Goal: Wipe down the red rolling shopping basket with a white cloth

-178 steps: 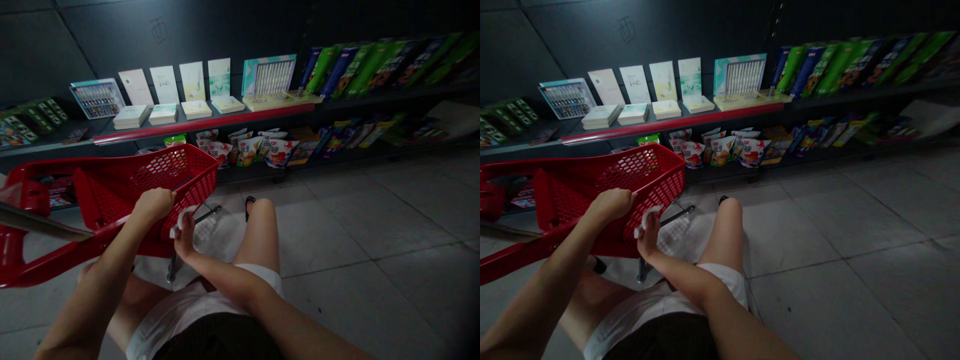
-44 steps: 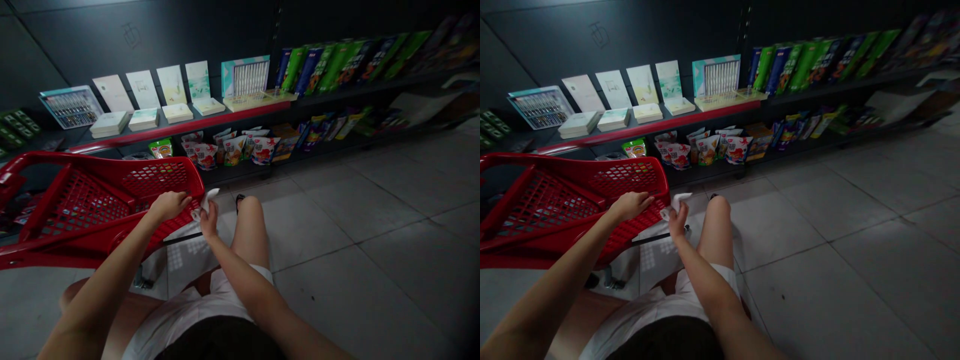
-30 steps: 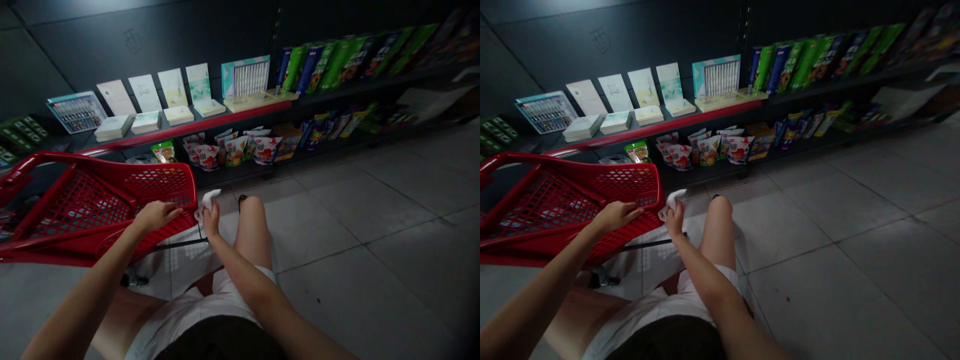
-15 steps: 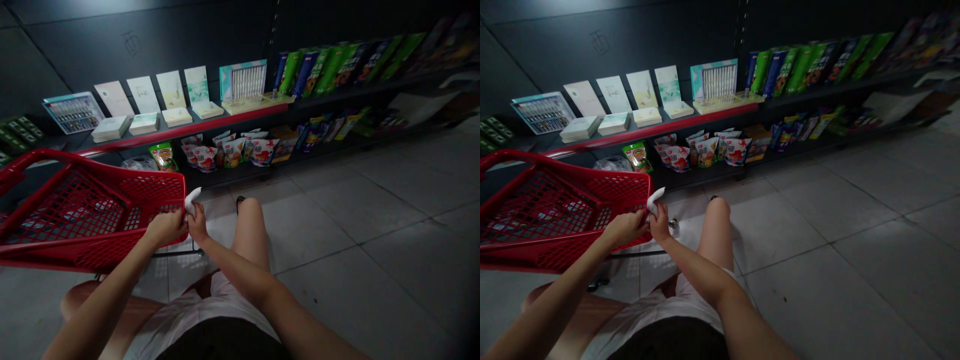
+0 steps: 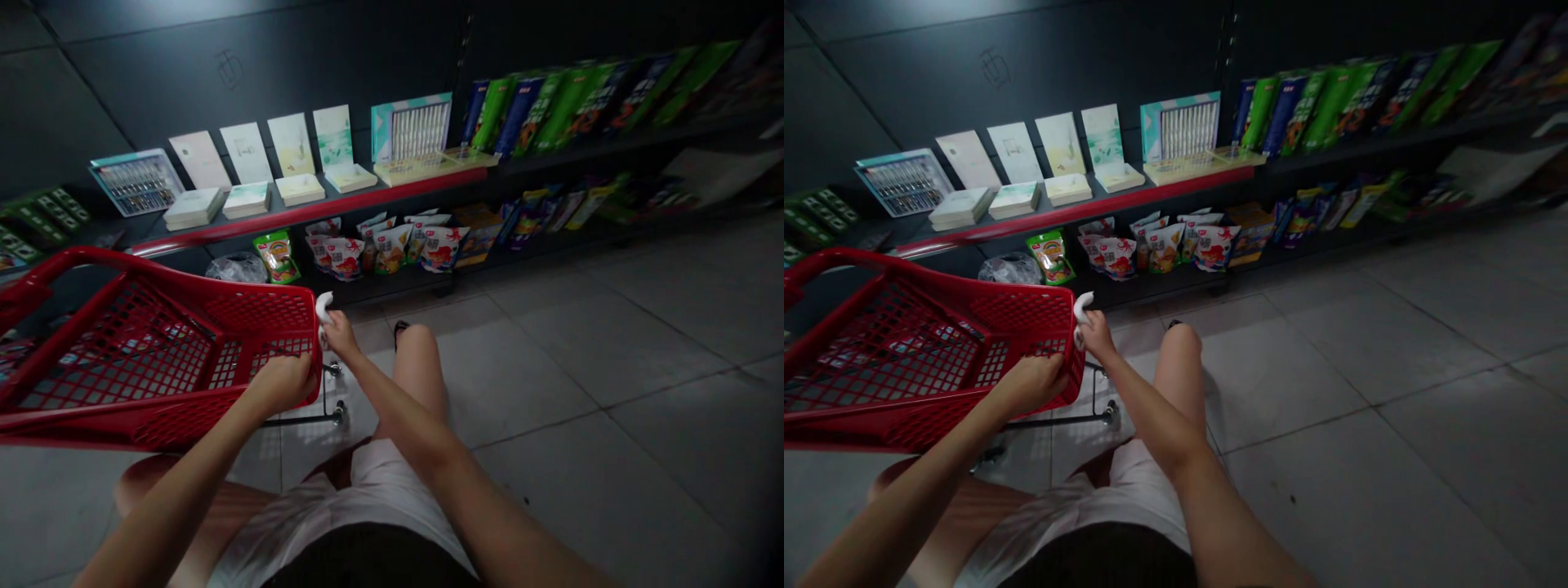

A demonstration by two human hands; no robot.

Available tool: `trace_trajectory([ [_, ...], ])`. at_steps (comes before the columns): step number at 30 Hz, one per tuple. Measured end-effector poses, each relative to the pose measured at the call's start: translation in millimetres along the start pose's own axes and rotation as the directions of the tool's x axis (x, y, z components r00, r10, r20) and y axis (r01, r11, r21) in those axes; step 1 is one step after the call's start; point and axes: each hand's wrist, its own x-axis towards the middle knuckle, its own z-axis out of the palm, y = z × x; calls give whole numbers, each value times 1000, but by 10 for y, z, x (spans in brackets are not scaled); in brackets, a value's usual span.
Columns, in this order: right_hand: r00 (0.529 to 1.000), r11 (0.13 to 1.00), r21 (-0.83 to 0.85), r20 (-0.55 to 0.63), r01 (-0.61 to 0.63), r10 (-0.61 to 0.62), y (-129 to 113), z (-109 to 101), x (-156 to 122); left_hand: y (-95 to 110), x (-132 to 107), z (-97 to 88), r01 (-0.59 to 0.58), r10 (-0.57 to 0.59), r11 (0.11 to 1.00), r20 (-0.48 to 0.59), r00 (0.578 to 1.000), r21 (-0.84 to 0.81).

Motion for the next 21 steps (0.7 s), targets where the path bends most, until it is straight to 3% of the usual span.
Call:
trace_trajectory([
  [3,999,999,11,-14,34,-34,172,-15,-582,0,67,-9,-10,9,1000,-17,1000,-14],
  [5,995,996,40,52,83,-85,252,-95,-877,3,114,-19,-15,15,1000,-22,1000,-18],
  [7,983,991,54,130,124,-130,261,-241,-989,15,141,-32,-23,22,1000,-27,999,-19],
  [8,984,990,39,108,137,-140,237,-328,-971,27,143,-39,-29,28,999,-28,999,-19],
  [11,963,967,-119,-121,227,-241,95,-561,-699,93,100,-53,-54,54,998,-26,998,-23],
  [12,938,932,-195,-105,307,-331,46,-610,-566,126,71,-53,-65,64,998,-24,998,-27],
  [14,837,786,-289,189,547,-513,-18,-658,-272,201,-2,-42,-82,81,996,-31,996,-39],
  [16,680,631,-291,485,719,-551,-26,-665,40,280,-83,-24,-97,96,994,-33,995,-56],
  [17,641,585,-306,550,751,-535,-13,-666,192,316,-122,-15,-101,100,993,-28,995,-62],
  [21,679,554,-409,560,725,-474,47,-719,583,409,-247,-11,-110,111,991,6,994,-77],
])
